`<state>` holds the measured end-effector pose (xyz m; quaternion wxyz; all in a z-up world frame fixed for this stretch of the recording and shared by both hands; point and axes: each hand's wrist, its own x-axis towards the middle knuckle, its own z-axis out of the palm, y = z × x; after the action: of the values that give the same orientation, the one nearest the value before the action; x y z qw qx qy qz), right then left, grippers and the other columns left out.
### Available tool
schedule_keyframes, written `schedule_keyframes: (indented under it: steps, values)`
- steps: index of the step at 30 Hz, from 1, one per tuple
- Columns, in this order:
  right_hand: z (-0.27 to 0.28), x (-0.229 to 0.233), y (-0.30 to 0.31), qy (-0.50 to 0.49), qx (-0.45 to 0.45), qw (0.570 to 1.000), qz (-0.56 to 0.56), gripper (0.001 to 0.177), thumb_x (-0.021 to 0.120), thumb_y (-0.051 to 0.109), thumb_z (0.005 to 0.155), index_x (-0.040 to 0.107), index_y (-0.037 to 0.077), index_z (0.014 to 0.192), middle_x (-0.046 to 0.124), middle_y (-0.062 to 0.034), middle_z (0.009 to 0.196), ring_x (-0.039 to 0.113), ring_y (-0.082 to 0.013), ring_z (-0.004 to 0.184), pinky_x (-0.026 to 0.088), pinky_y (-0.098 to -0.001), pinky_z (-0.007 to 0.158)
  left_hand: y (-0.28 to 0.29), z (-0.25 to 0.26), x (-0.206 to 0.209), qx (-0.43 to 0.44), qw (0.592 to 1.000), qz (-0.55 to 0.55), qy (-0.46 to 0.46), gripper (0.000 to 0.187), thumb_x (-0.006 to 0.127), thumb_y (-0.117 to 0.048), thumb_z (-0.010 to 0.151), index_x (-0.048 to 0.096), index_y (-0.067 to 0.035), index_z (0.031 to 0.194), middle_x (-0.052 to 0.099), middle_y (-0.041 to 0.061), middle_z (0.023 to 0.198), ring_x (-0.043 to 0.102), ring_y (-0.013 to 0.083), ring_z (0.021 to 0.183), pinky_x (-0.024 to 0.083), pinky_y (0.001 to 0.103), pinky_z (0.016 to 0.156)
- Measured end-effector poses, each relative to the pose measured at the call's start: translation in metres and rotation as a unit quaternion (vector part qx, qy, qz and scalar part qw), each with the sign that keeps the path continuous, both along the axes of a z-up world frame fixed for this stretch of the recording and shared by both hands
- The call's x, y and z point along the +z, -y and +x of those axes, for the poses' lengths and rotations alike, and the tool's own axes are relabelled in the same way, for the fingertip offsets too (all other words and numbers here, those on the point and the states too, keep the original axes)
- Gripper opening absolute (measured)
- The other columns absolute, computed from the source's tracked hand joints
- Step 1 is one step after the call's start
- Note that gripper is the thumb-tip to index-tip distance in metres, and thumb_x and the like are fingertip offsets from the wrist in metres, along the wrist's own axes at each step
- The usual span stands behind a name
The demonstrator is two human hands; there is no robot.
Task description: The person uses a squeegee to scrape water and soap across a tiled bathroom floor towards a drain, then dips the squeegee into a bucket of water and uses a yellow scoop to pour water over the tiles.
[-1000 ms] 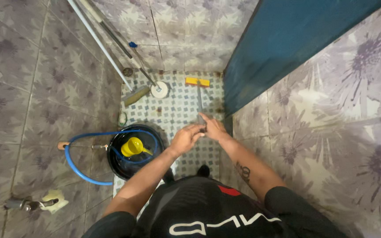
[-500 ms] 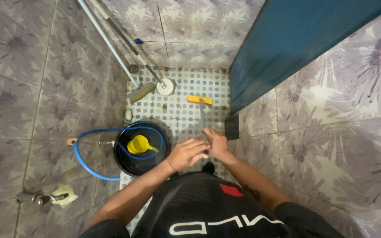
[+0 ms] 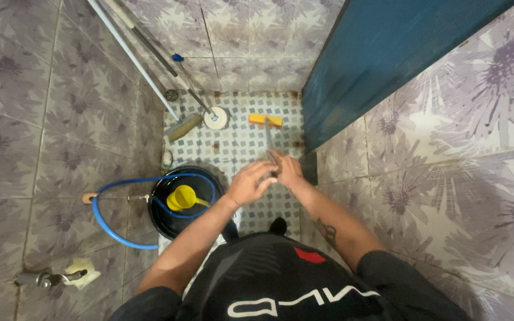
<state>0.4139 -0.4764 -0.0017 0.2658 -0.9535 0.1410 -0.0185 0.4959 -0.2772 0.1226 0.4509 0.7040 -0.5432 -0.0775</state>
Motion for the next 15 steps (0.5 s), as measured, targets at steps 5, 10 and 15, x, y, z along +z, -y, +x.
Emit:
schedule_keyframes:
  steps: [5, 10, 15]
  values:
    - [0.019, -0.005, 0.013, -0.168, 0.000, 0.986, 0.023, 0.084, 0.073, 0.019, 0.080, 0.039, 0.022, 0.157, 0.075, -0.0209, 0.101, 0.070, -0.0424, 0.096, 0.055, -0.0526, 0.082, 0.004, 0.001, -0.012, -0.026, 0.999, 0.030, -0.009, 0.032, 0.069, -0.028, 0.095, 0.067, -0.010, 0.121, 0.070, 0.013, 0.125, 0.066, 0.0344, 0.120, 0.052, 0.044, 0.103]
    - [0.001, -0.012, 0.009, -0.135, 0.017, 0.991, 0.000, 0.085, 0.073, 0.019, 0.081, 0.038, 0.023, 0.158, 0.073, -0.0225, 0.095, 0.071, -0.0432, 0.090, 0.056, -0.0524, 0.078, -0.004, -0.016, -0.011, -0.023, 0.996, 0.080, -0.034, 0.034, 0.068, -0.031, 0.096, 0.066, -0.011, 0.124, 0.069, 0.012, 0.128, 0.067, 0.0339, 0.114, 0.053, 0.043, 0.098]
    - [-0.033, 0.004, -0.017, -0.109, 0.025, 0.994, 0.002, 0.086, 0.076, 0.022, 0.077, 0.038, 0.019, 0.155, 0.072, -0.0218, 0.100, 0.071, -0.0417, 0.088, 0.057, -0.0496, 0.077, -0.026, -0.028, 0.003, -0.077, 0.995, 0.065, -0.027, 0.030, 0.068, -0.032, 0.098, 0.067, -0.012, 0.120, 0.069, 0.010, 0.127, 0.068, 0.0327, 0.115, 0.053, 0.042, 0.100]
